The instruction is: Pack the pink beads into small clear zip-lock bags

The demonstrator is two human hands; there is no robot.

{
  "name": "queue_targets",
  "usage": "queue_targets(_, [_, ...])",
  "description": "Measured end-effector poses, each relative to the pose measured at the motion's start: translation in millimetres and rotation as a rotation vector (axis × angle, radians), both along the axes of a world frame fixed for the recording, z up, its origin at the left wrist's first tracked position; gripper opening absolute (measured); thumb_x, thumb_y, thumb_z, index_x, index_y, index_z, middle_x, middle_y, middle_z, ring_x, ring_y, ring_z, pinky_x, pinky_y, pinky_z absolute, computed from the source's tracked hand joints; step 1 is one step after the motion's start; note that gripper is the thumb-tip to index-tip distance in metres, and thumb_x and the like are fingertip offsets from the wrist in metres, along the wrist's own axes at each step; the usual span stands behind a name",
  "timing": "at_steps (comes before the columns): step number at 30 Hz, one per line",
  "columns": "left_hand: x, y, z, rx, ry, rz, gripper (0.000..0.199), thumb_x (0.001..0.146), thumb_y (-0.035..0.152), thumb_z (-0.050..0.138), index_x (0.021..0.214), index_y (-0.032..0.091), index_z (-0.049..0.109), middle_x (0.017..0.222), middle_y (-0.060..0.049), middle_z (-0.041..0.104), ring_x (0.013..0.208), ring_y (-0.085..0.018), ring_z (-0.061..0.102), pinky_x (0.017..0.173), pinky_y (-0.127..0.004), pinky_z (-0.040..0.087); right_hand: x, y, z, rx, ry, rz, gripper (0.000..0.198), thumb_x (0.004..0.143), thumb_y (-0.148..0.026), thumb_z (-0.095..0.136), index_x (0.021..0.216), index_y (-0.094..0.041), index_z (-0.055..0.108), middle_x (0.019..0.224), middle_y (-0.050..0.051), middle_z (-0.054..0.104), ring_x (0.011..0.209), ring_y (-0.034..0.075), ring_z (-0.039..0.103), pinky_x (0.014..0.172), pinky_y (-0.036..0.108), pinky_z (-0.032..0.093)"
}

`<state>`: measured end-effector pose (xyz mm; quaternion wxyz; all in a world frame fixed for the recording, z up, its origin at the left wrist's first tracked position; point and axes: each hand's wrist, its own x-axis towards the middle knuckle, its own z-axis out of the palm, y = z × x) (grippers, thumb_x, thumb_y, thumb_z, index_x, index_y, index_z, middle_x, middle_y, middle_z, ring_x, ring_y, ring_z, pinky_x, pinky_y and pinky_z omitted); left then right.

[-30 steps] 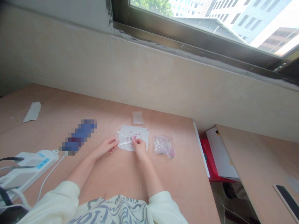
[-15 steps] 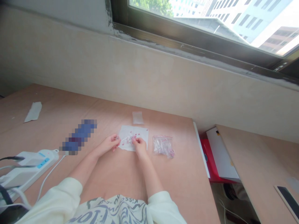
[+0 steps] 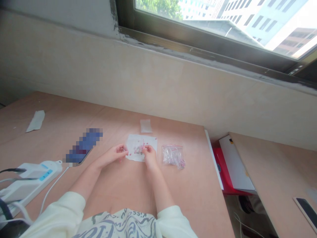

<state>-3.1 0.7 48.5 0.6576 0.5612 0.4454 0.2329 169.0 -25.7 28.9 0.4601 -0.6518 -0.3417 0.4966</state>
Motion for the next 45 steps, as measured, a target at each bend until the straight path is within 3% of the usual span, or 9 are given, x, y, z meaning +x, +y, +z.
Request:
queue_targets(3, [-16.9, 2.6, 3.8, -0.060, 0.013, -0.118, 0.025, 0.061, 0.030, 0.059, 0.079, 0.015, 0.051, 0.082, -0.004, 0.058, 0.068, -0.013, 0.054, 0.054, -0.022, 0.043, 3.3, -2.1, 13.5, 0.141, -0.165, -0.019, 0.017, 0.069, -0.035, 0.043, 0.068, -0.019, 0.047, 0.067, 0.001, 0.053, 0.060, 0.012, 0.048, 0.051, 0.022, 0.034])
queue_targets(8, [-15.8, 13.1, 18.1, 0.108, 0.057, 0.165, 0.027, 0.067, 0.035, 0.053, 0.086, 0.016, 0.054, 0.092, -0.005, 0.057, 0.082, -0.015, 0.052, 0.068, -0.024, 0.041, 4.9, -8.2, 41.1, 0.287, -0.381, 0.149, 0.013, 0.075, -0.024, 0.036, 0.075, -0.019, 0.048, 0.068, 0.001, 0.053, 0.067, 0.013, 0.049, 0.063, 0.026, 0.035])
queue_targets(12, [13.4, 14.8, 26.2, 0.116, 0.033, -0.049, 0.025, 0.068, 0.038, 0.050, 0.075, 0.015, 0.056, 0.072, -0.002, 0.058, 0.064, -0.012, 0.052, 0.059, -0.022, 0.039, 0.6, -11.8, 50.0, 0.384, -0.446, 0.211, 0.015, 0.074, -0.022, 0.039, 0.073, -0.019, 0.054, 0.078, 0.004, 0.056, 0.077, 0.015, 0.048, 0.070, 0.028, 0.035])
queue_targets(16, [27.7, 11.1, 23.9, 0.169, 0.040, -0.042, 0.024, 0.069, 0.037, 0.050, 0.064, 0.015, 0.055, 0.061, 0.001, 0.055, 0.055, -0.010, 0.048, 0.054, -0.020, 0.037, 4.5, -14.0, 42.3, 0.280, -0.330, 0.114, 0.014, 0.070, -0.027, 0.046, 0.079, -0.018, 0.053, 0.079, 0.004, 0.056, 0.070, 0.014, 0.049, 0.065, 0.026, 0.037])
queue_targets(22, [21.3, 6.8, 26.5, 0.157, 0.035, -0.044, 0.024, 0.068, 0.038, 0.051, 0.071, 0.015, 0.058, 0.066, 0.000, 0.058, 0.056, -0.011, 0.049, 0.053, -0.020, 0.037, 16.4, -14.1, 28.7, 0.148, -0.207, 0.105, 0.016, 0.063, -0.030, 0.053, 0.056, -0.017, 0.049, 0.056, -0.001, 0.050, 0.056, 0.011, 0.044, 0.055, 0.023, 0.035])
queue_targets(26, [19.8, 5.3, 30.3, 0.174, 0.043, -0.040, 0.023, 0.067, 0.037, 0.052, 0.069, 0.015, 0.058, 0.062, 0.000, 0.057, 0.055, -0.011, 0.049, 0.051, -0.020, 0.036, 13.8, -12.4, 28.0, 0.150, -0.196, 0.085, 0.015, 0.061, -0.028, 0.054, 0.053, -0.016, 0.049, 0.052, -0.003, 0.047, 0.051, 0.009, 0.040, 0.052, 0.022, 0.031])
queue_targets(31, [19.6, 4.2, 35.1, 0.184, 0.066, 0.041, 0.020, 0.066, 0.035, 0.053, 0.064, 0.015, 0.054, 0.060, 0.001, 0.057, 0.055, -0.011, 0.049, 0.050, -0.019, 0.036, 5.5, -12.3, 31.4, 0.162, -0.052, 0.145, 0.018, 0.061, -0.034, 0.054, 0.061, -0.016, 0.054, 0.062, 0.000, 0.053, 0.059, 0.011, 0.046, 0.058, 0.023, 0.034])
queue_targets(38, [20.2, -1.1, 40.3, 0.113, 0.015, -0.166, 0.023, 0.069, 0.038, 0.049, 0.068, 0.016, 0.056, 0.071, -0.001, 0.058, 0.062, -0.011, 0.049, 0.058, -0.020, 0.037, 2.3, -12.6, 32.4, 0.182, -0.059, 0.087, 0.012, 0.057, -0.026, 0.055, 0.053, -0.017, 0.048, 0.052, -0.003, 0.048, 0.053, 0.010, 0.043, 0.052, 0.021, 0.033])
queue_targets(45, [25.8, 1.2, 34.3, 0.134, -0.017, -0.073, 0.016, 0.068, 0.031, 0.051, 0.060, 0.016, 0.051, 0.058, 0.003, 0.051, 0.058, -0.010, 0.046, 0.055, -0.020, 0.033, -0.4, -10.8, 31.2, 0.152, 0.035, 0.150, 0.018, 0.058, -0.034, 0.057, 0.059, -0.016, 0.054, 0.062, 0.001, 0.056, 0.061, 0.013, 0.049, 0.059, 0.024, 0.036])
